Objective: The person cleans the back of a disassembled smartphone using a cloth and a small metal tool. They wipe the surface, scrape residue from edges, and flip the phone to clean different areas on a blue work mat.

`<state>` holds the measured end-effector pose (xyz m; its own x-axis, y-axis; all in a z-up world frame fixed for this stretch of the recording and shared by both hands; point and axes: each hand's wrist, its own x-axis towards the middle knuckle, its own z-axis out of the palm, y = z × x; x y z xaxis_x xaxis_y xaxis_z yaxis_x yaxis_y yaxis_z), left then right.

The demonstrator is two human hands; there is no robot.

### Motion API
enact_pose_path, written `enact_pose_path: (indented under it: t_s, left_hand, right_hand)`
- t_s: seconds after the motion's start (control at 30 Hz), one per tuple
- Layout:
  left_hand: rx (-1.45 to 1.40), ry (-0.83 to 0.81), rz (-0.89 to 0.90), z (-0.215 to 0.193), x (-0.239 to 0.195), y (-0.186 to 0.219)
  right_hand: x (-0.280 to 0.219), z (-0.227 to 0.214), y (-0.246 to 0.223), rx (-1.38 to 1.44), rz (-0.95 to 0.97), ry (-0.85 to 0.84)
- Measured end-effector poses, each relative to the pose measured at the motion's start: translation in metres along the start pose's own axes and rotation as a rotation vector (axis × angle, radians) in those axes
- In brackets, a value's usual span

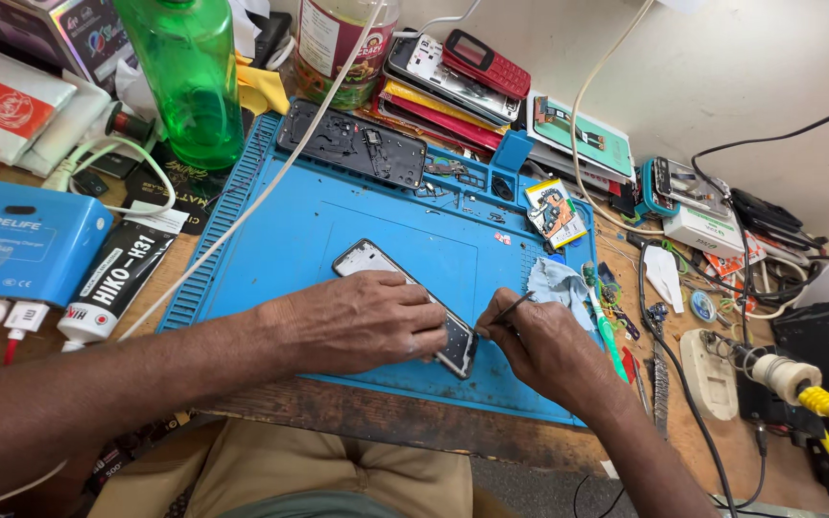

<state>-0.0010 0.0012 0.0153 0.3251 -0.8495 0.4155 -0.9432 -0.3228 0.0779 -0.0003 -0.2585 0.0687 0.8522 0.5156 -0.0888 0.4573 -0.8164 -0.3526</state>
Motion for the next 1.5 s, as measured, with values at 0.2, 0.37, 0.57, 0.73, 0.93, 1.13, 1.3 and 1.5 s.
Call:
enact_pose_path:
  t_s: [0.2, 0.37, 0.57, 0.73, 0.93, 1.13, 1.3, 1.5]
  left_hand:
    - [0.028, 0.100, 0.038, 0.003, -0.002, -0.012]
    - [0.145, -0.124, 0.012, 0.000, 0.008, -0.012]
    - [0.206, -0.360, -0.076, -0.018, 0.030, 0.009]
    - [0.234, -0.326, -0.045, -0.025, 0.038, 0.019]
    - [0.317, -0.260, -0.006, -0.027, 0.037, 0.025]
    - [0.317, -0.245, -0.025, -0.022, 0.036, 0.025]
    - [0.206, -0.225, -0.111, -0.020, 0.021, 0.011]
    - [0.015, -0.084, -0.195, -0.008, 0.003, -0.001]
  right_hand:
    - [-0.008, 0.007, 0.002, 0.052, -0.135, 0.110]
    - [-0.009, 0.006, -0.001, -0.064, -0.159, 0.096]
    - [-0.011, 0.003, -0.005, -0.074, -0.074, 0.039]
    - [-0.012, 0.008, 0.000, 0.036, -0.087, 0.112]
    - [-0.029, 0.022, 0.003, 0.096, -0.065, 0.169]
    - [-0.039, 0.039, 0.021, 0.316, -0.002, 0.295]
    - [-0.052, 0.027, 0.042, 0.447, 0.308, 0.172]
    - [-0.060, 0.004, 0.054, -0.162, 0.552, 0.145]
